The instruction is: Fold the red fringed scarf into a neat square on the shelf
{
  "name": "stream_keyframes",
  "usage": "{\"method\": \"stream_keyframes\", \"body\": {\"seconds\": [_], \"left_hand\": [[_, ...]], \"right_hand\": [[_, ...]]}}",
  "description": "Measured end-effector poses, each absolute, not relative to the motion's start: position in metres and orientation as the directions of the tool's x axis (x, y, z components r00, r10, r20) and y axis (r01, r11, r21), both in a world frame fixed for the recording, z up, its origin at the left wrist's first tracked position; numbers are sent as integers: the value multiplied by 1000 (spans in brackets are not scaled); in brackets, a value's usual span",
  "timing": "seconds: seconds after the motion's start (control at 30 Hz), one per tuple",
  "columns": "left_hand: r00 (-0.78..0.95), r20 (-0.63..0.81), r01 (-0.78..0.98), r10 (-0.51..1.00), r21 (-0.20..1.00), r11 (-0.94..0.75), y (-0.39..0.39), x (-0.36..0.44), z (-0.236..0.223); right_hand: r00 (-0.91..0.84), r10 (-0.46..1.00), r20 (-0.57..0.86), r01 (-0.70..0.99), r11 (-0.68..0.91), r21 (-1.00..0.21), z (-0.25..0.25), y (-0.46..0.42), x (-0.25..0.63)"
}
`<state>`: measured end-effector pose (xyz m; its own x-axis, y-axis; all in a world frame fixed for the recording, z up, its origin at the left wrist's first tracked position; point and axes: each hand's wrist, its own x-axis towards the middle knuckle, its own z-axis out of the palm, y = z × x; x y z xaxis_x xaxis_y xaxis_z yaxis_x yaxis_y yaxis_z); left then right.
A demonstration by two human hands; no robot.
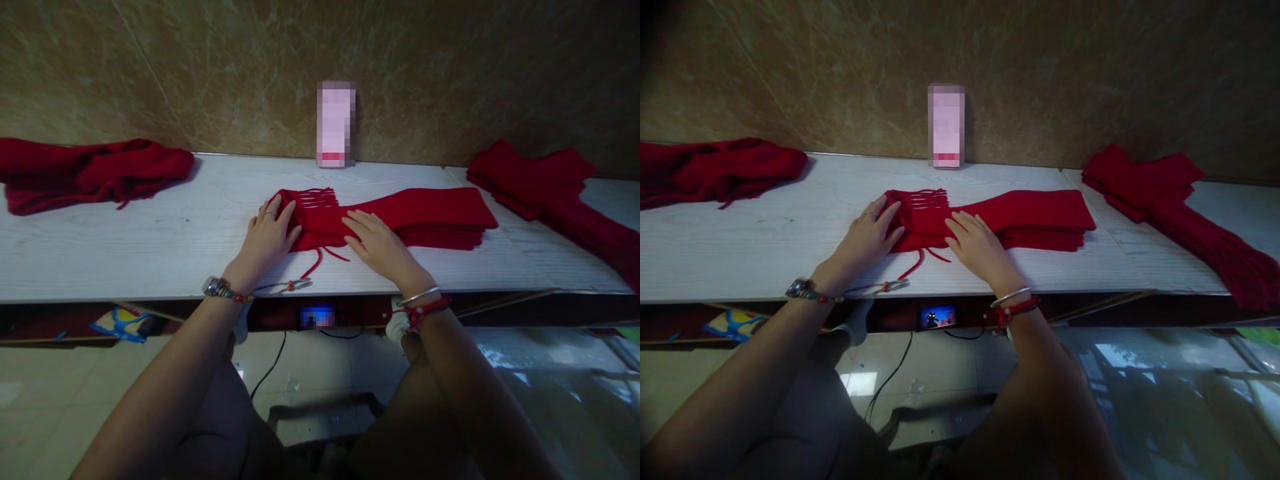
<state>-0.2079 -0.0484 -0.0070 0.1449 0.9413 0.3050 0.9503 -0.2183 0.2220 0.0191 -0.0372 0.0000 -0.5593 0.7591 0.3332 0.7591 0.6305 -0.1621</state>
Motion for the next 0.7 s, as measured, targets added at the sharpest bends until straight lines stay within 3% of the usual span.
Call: {"method": "stream_keyframes", "body": {"seconds": [0.3,0.5,0.7], "left_hand": [[115,238,955,964,240,-174,-48,-207,-5],[108,274,960,956,219,-172,-48,-208,-9],[-13,324,973,946,223,-63,-47,-208,-16]], "right_hand": [[-598,761,250,761,637,-120,-7,-36,15],[-596,756,272,746,646,-161,-6,-35,15],[-621,733,278,714,675,-183,-4,-37,1]]}}
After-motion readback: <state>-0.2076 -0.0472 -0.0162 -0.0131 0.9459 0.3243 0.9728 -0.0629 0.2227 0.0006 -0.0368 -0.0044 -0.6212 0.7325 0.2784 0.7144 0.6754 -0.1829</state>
